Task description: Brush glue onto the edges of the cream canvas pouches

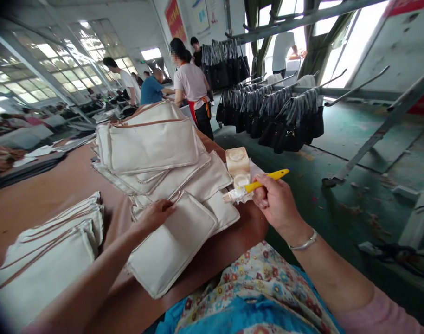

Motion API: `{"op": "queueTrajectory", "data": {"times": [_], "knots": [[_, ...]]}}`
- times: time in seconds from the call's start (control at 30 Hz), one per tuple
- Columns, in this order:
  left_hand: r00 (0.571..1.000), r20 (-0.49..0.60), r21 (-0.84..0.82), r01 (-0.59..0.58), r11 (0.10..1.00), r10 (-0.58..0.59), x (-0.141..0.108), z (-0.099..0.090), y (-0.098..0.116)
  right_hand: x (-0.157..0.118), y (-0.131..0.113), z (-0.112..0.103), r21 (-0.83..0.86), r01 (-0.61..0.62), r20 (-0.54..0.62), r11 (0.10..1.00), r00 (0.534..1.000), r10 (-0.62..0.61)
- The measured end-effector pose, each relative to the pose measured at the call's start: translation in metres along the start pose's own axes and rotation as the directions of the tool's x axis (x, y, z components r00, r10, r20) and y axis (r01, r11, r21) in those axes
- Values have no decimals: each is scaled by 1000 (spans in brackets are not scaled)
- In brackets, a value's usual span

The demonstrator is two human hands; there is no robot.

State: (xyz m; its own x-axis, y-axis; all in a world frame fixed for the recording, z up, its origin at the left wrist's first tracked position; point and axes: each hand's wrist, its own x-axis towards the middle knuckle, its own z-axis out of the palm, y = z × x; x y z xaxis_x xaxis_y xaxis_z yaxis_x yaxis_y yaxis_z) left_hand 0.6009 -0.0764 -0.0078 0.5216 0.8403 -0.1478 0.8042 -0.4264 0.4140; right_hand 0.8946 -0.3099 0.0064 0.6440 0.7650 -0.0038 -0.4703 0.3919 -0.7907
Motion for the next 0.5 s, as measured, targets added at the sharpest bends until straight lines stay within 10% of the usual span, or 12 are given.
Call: {"op": "queueTrajectory", "data": {"times": [0.3,0.5], "knots": [[999,-29,-189,34,981,-40,-8,22,18,18,33,42,-42,-104,98,994,989,108],[967,181,-706,0,708,180,-50,11,41,23,41,66,-145,-36,186,989,981,63]]}}
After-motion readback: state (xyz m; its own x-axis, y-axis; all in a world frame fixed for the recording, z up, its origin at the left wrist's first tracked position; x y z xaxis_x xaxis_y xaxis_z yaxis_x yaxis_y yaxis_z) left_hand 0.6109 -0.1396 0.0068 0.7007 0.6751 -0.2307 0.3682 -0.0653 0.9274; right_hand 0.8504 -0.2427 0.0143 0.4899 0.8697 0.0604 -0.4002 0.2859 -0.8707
